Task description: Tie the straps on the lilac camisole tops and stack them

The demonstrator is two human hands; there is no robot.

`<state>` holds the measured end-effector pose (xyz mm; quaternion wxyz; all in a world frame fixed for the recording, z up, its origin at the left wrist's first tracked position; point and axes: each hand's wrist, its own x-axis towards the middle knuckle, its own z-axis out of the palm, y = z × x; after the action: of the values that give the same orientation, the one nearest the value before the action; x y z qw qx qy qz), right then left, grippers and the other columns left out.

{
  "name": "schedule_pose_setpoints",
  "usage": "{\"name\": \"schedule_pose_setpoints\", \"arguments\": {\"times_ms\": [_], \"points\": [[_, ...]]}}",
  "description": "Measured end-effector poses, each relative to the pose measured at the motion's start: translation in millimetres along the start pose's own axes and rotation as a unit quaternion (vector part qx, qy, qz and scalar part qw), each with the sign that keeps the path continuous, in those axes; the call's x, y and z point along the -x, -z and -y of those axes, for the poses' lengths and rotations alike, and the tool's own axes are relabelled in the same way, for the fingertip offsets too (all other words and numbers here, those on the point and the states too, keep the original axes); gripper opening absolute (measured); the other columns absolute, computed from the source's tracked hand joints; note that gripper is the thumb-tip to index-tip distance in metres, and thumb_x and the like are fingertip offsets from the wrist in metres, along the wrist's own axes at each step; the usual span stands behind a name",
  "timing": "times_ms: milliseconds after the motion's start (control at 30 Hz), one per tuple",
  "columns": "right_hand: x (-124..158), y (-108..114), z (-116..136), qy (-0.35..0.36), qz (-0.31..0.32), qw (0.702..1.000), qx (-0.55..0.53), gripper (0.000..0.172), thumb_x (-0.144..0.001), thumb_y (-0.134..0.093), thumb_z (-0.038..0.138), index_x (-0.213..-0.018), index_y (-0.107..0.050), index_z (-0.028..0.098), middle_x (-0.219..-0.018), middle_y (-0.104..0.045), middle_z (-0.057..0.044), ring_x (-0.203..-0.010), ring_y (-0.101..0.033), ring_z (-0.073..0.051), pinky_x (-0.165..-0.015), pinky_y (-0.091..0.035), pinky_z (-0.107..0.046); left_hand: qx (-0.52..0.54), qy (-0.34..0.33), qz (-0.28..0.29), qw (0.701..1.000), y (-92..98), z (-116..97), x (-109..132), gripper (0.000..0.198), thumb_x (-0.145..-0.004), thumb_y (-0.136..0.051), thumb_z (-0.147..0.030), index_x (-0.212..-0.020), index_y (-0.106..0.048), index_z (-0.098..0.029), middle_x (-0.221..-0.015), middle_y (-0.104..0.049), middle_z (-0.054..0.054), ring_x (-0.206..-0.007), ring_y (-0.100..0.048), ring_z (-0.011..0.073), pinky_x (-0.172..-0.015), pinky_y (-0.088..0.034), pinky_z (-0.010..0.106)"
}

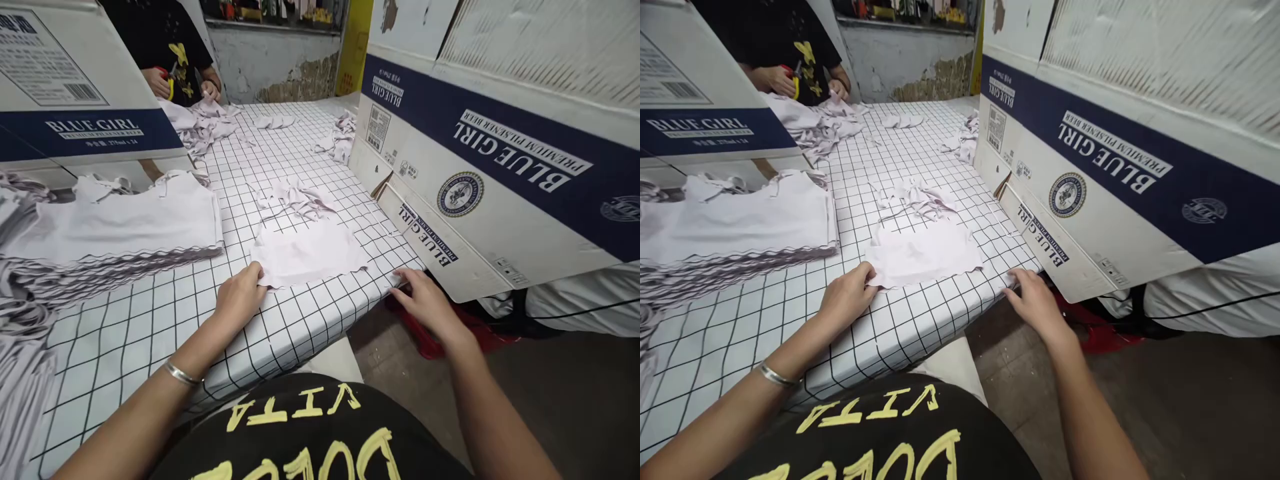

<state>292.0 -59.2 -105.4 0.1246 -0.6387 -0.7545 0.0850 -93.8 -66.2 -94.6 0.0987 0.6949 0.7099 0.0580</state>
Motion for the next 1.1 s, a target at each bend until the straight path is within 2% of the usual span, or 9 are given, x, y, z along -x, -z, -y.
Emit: {"name": "schedule_pose_setpoints", "arguments": {"times_ms": [67, 200, 467, 567, 700, 833, 933, 1000, 1100], "points": [[-27, -12, 19, 0.028, -0.055, 0.998, -0.026, 0.043, -0.083, -0.06, 0.037, -0.122, -0.056, 0.021, -0.109, -0.062, -0.011, -0.097, -0.056, -0.027, -0.082, -0.042, -0.038, -0.003, -0.001, -0.003, 1.0, 2.9, -4, -4, 0.008, -0.084, -0.045, -0.023, -0.092, -0.048, -0.023, -0.082, -0.066, 0.004, -0.072, -0.061, 0.0244, -0.055, -0.029, 0.029], [-74, -25, 54, 0.08, -0.037, 0.995, -0.042, 0.019, -0.086, -0.056, 0.035, -0.092, -0.069, 0.022, -0.089, -0.068, -0.007, -0.087, -0.059, -0.025, -0.082, -0.041, -0.039, 0.008, 0.017, -0.035, 0.999, 11.6, 2, -5, 0.016, -0.079, -0.045, -0.014, -0.093, -0.046, -0.023, -0.082, -0.065, 0.004, -0.071, -0.06, 0.0234, -0.056, -0.03, 0.029], [-92, 13, 31, -0.023, -0.003, 0.952, -0.306, 0.018, -0.073, -0.068, 0.036, -0.079, -0.074, 0.02, -0.08, -0.072, -0.005, -0.079, -0.066, -0.022, -0.074, -0.051, -0.035, 0.038, -0.004, -0.059, 0.998, 29.6, 23, -10, 0.022, -0.072, -0.048, -0.009, -0.089, -0.054, -0.022, -0.091, -0.063, 0.005, -0.079, -0.059, 0.0215, -0.062, -0.038, 0.029], [-132, 54, 46, -0.049, -0.025, 0.955, -0.293, 0.016, -0.071, -0.073, 0.032, -0.076, -0.074, 0.016, -0.064, -0.067, -0.004, -0.058, -0.058, -0.016, -0.056, -0.049, -0.031, 0.093, 0.03, -0.036, 0.995, 76.7, 19, -63, 0.01, -0.071, -0.058, -0.015, -0.079, -0.061, -0.02, -0.081, -0.064, 0.004, -0.074, -0.058, 0.0202, -0.06, -0.04, 0.029], [-201, 137, 78, -0.059, -0.063, 0.942, -0.325, 0.012, -0.067, -0.077, 0.012, -0.077, -0.07, 0.009, -0.067, -0.065, -0.004, -0.053, -0.052, -0.007, -0.053, -0.045, -0.024, 0.186, 0.058, -0.063, 0.979, 178.2, 4, -131, 0.015, -0.067, -0.064, -0.016, -0.082, -0.066, -0.011, -0.068, -0.06, 0.003, -0.068, -0.059, 0.0155, -0.059, -0.042, 0.025], [-223, 200, 95, -0.021, -0.057, 0.947, -0.315, 0.026, -0.08, -0.065, 0.01, -0.104, -0.064, 0.0, -0.081, -0.065, -0.006, -0.057, -0.05, 0.001, -0.06, -0.039, -0.021, 0.174, -0.027, -0.125, 0.976, 244.2, -9, -132, 0.052, -0.085, -0.024, -0.024, -0.104, -0.056, 0.013, -0.081, -0.051, 0.002, -0.092, -0.062, 0.0215, -0.066, -0.033, 0.03], [-205, 193, 85, 0.002, -0.025, 0.961, -0.276, 0.027, -0.08, -0.064, 0.013, -0.104, -0.064, -0.001, -0.078, -0.064, -0.004, -0.059, -0.048, 0.0, -0.06, -0.038, -0.022, 0.136, -0.041, -0.115, 0.983, 224.5, -9, -97, 0.051, -0.084, -0.025, -0.024, -0.102, -0.058, 0.009, -0.079, -0.052, 0.0, -0.092, -0.062, 0.0217, -0.068, -0.032, 0.03], [-184, 160, 70, 0.013, 0.034, 0.961, -0.274, 0.02, -0.074, -0.07, 0.014, -0.092, -0.069, 0.004, -0.073, -0.064, -0.003, -0.059, -0.051, -0.004, -0.058, -0.04, -0.022, 0.111, -0.008, -0.095, 0.989, 180.5, -5, -66, 0.026, -0.074, -0.053, -0.021, -0.09, -0.066, -0.005, -0.07, -0.057, -0.001, -0.079, -0.063, 0.0175, -0.066, -0.036, 0.024], [-144, 86, 43, 0.014, 0.123, 0.948, -0.293, 0.012, -0.066, -0.073, 0.018, -0.077, -0.071, 0.014, -0.063, -0.062, -0.001, -0.054, -0.05, -0.008, -0.048, -0.038, -0.02, 0.083, 0.009, -0.023, 0.996, 95.7, 3, -18, 0.012, -0.071, -0.057, -0.015, -0.081, -0.063, -0.017, -0.067, -0.06, 0.0, -0.066, -0.059, 0.0164, -0.056, -0.035, 0.023]]}}
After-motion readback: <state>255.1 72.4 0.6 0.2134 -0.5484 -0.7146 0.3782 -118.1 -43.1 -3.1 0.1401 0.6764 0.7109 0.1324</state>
